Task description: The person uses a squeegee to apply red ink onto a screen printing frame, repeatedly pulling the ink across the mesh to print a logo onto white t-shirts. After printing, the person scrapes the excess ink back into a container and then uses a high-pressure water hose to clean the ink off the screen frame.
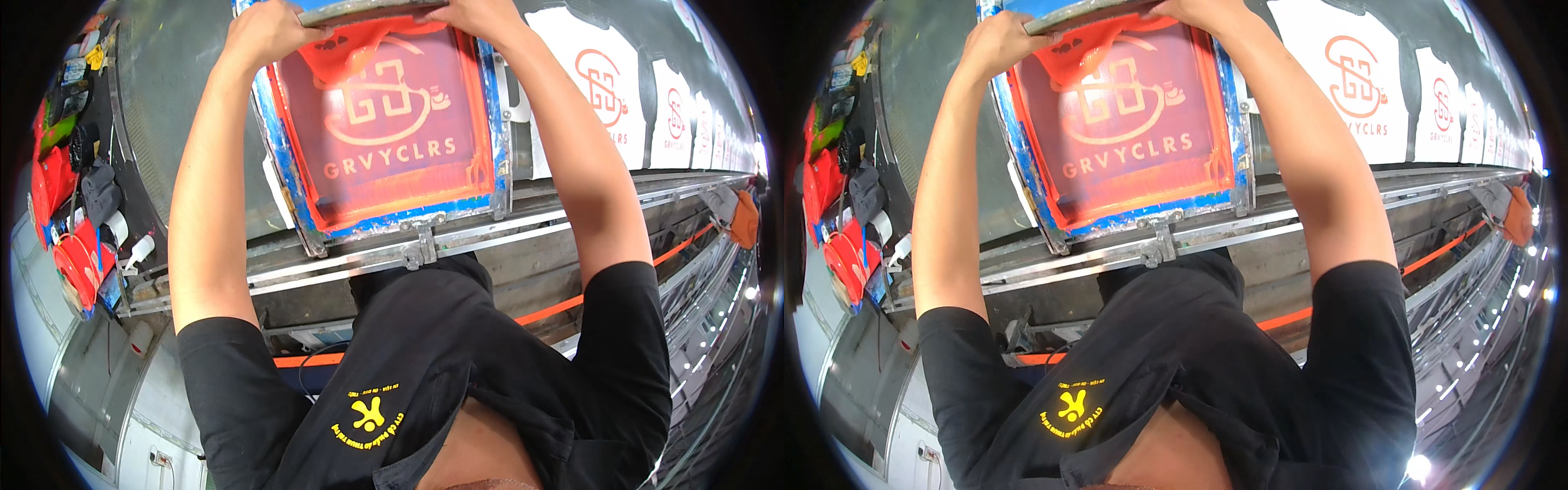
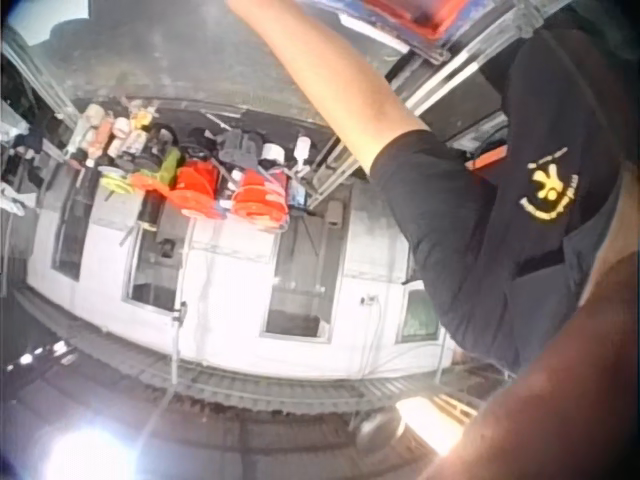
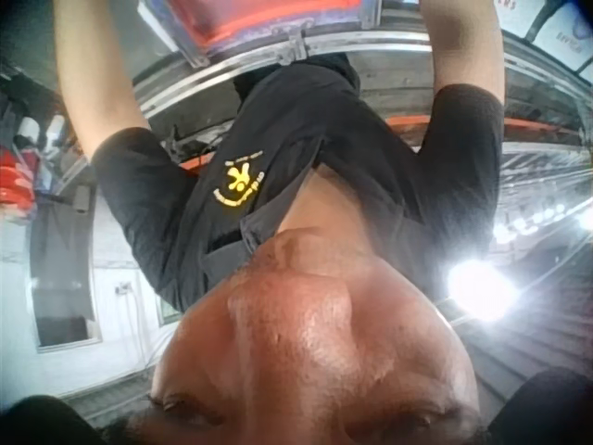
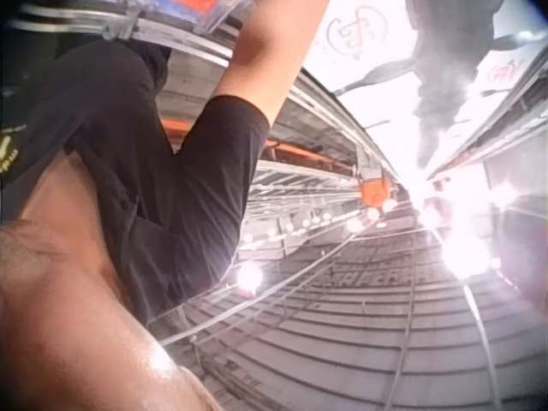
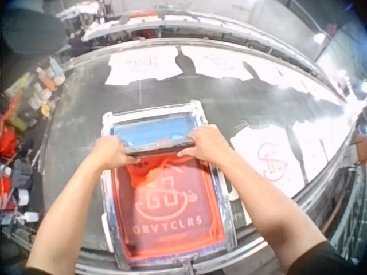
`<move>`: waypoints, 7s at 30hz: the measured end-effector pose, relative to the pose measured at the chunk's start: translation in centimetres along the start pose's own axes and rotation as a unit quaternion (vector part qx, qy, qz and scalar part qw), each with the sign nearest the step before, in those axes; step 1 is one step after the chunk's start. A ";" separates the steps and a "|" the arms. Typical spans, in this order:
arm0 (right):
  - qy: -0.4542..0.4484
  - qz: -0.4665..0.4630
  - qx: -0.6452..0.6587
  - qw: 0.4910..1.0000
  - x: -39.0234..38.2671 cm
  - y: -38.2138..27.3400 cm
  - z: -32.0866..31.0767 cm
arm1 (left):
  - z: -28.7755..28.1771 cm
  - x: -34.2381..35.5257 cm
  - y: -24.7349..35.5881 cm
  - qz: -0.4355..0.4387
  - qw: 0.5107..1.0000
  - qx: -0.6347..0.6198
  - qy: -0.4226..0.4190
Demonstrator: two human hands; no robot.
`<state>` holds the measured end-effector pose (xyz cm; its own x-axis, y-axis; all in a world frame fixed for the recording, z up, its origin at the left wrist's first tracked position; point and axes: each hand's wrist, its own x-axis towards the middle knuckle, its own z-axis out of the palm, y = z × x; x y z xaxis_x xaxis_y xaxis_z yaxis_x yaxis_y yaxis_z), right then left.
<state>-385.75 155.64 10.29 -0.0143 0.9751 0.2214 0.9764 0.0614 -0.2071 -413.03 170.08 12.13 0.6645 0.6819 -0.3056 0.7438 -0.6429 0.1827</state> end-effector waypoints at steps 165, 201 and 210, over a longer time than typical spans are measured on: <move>0.270 0.372 0.469 0.754 -16.5 -5.0 -8.5 | 7.2 -25.1 8.9 -0.349 0.729 -0.520 0.276; 0.196 0.270 0.738 0.587 -17.3 -5.2 -6.9 | -5.9 -32.3 15.9 -0.360 0.629 -0.528 0.443; 0.199 0.304 0.726 0.584 -16.5 -1.2 -6.8 | -7.0 -29.1 19.3 -0.404 0.606 -0.507 0.461</move>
<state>-385.23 138.05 13.41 0.5732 0.8016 -0.1701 -0.4418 0.1275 -0.8880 -417.52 140.23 31.06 -0.5363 0.8366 -0.1114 0.2031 0.2560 0.9451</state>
